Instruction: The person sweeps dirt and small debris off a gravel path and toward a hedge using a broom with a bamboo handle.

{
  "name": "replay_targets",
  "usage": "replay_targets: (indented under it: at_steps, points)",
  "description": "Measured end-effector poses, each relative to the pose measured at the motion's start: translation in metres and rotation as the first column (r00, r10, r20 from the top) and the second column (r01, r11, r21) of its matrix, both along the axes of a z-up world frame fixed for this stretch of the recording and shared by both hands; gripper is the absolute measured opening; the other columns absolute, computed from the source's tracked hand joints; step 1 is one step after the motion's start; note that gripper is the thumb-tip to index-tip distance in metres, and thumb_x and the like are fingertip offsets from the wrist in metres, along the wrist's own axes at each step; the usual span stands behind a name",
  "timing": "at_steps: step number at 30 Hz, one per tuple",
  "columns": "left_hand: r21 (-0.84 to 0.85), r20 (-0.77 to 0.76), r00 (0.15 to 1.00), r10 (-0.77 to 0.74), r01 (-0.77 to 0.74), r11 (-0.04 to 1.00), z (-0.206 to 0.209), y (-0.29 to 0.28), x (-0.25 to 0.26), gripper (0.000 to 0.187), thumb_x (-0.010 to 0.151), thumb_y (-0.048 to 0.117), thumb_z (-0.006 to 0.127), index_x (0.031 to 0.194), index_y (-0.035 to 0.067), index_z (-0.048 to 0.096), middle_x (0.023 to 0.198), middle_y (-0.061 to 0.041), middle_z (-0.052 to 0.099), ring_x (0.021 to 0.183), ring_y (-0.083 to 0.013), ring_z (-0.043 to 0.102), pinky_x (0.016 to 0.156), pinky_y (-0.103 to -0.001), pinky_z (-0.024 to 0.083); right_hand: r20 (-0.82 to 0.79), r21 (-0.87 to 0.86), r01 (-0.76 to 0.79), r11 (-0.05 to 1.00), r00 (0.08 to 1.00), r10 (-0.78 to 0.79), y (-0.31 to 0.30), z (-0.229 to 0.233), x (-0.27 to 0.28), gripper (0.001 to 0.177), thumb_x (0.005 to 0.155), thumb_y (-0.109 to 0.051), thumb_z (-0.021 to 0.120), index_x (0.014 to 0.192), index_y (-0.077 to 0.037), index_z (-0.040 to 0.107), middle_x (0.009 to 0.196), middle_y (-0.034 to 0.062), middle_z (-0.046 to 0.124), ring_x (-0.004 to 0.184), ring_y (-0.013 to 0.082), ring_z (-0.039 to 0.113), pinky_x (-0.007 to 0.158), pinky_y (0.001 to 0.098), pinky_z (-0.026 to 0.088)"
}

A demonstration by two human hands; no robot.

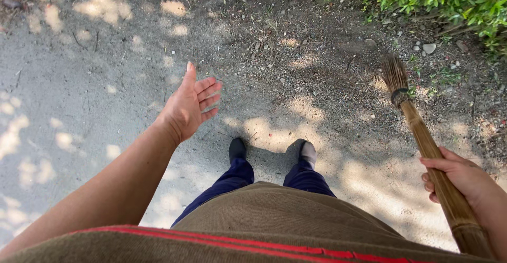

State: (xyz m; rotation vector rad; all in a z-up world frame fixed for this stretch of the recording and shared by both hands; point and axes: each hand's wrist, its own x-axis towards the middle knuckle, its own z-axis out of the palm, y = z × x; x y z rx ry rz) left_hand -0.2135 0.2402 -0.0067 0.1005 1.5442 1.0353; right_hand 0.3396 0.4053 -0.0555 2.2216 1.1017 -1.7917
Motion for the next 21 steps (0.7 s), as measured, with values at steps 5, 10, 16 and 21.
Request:
replay_targets:
  at_steps: [5,10,16,21]
  points:
    - [-0.037,-0.022,1.000,-0.021,0.020,0.999,-0.002,0.005,0.038,0.095,0.092,0.075,0.020,0.156,0.008,0.040,0.157,-0.005,0.051,0.146,-0.0243,0.043,0.117,-0.046,0.034,0.061,-0.052,-0.118,0.992,0.991,0.121,0.012,0.040,-0.065,0.073,0.095,-0.020,0.058,0.163,-0.033,0.036,0.079,0.0089,0.060,0.056,0.0187,0.054,0.050,0.0352,0.050]
    - [-0.020,0.010,0.998,-0.070,0.070,0.997,-0.002,0.054,0.078,0.094,0.091,0.075,0.021,0.154,0.008,0.041,0.157,-0.004,0.051,0.145,-0.0244,0.044,0.116,-0.046,0.035,-0.074,-0.032,-0.203,0.979,0.977,0.200,0.020,0.087,-0.109,0.084,0.097,-0.025,0.065,0.168,-0.045,0.027,0.081,0.0124,0.064,0.056,0.0216,0.058,0.048,0.0374,0.053]
    - [0.118,-0.018,0.992,-0.125,0.126,0.985,0.016,0.072,0.076,0.095,0.090,0.076,0.025,0.155,0.008,0.039,0.158,-0.004,0.050,0.145,-0.0230,0.044,0.115,-0.045,0.035,-0.026,0.031,-0.189,0.982,0.982,0.189,0.049,0.063,-0.078,0.082,0.091,-0.027,0.069,0.163,-0.039,0.032,0.076,0.0096,0.061,0.055,0.0211,0.057,0.049,0.0370,0.050]
    - [0.073,-0.031,0.999,0.034,-0.031,0.997,0.013,0.016,0.038,0.096,0.090,0.077,0.026,0.155,0.007,0.041,0.157,-0.004,0.051,0.145,-0.0245,0.044,0.115,-0.044,0.036,-0.024,0.093,-0.237,0.967,0.970,0.241,0.081,0.002,-0.043,0.076,0.094,-0.023,0.071,0.165,-0.026,0.044,0.077,0.0119,0.058,0.059,0.0251,0.058,0.045,0.0466,0.050]
